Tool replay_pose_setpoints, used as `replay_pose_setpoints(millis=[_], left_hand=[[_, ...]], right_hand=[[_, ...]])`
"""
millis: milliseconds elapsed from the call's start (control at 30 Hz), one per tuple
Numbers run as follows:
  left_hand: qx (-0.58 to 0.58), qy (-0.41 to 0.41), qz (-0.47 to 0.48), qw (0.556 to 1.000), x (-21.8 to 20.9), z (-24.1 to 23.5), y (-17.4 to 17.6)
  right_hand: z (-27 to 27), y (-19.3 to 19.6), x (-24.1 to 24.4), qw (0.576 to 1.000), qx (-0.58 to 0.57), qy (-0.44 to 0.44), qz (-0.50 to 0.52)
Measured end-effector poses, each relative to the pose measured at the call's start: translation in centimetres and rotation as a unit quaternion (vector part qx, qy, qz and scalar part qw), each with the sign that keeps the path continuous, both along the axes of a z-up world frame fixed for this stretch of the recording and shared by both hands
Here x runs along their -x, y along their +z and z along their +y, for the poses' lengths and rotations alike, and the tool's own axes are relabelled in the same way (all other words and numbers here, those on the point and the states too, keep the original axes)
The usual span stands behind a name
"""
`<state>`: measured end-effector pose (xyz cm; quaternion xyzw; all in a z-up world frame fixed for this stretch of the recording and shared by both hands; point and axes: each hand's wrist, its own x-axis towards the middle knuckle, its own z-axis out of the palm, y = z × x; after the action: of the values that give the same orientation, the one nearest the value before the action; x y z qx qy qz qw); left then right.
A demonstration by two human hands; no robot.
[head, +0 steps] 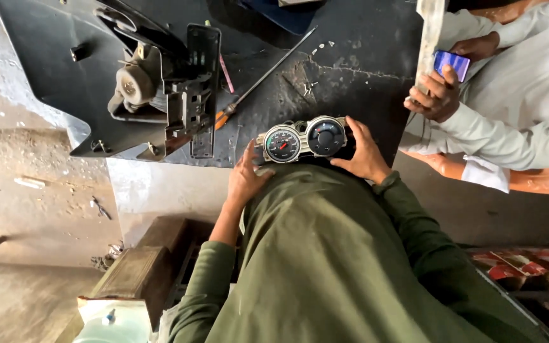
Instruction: The person sits at a workbench in a motorcycle repair shop and uses a screwdriver to unscrew fasteners on a motorcycle speedometer and instrument cluster. They then lift off the clear plastic lens cover, handle the gauge face and internal components, and reposition the cluster parts on the bench.
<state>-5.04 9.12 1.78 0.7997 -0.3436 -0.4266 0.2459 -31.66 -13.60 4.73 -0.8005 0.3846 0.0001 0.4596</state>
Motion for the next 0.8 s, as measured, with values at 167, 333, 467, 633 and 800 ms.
replay_pose_setpoints(millis=[167, 333, 467, 633, 800], left_hand=[[-0.011, -0.005, 0.002, 1.0, 0.0, -1.9, 0.1], [0.029, 0.015, 0.017, 0.999, 0.0, -2.1, -1.5], [0.037, 0.033, 0.011, 0.999, -0.2, -2.1, -1.5], [0.057, 0.052, 0.013, 0.997, -0.9, -1.8, -1.4], [0.057, 0.066, 0.022, 0.996, -1.9, -2.2, -0.4]], right_hand=[[0.7, 0.3, -1.2, 1.0, 0.022, -0.004, 0.001], [0.8, 0.8, -1.8, 0.999, 0.031, -0.02, -0.033], [1.1, 0.9, -2.1, 0.999, 0.04, -0.02, -0.025], [1.3, 1.5, -3.0, 0.999, 0.039, -0.017, -0.027], [1.2, 0.6, -3.3, 0.997, 0.053, 0.0, -0.05]])
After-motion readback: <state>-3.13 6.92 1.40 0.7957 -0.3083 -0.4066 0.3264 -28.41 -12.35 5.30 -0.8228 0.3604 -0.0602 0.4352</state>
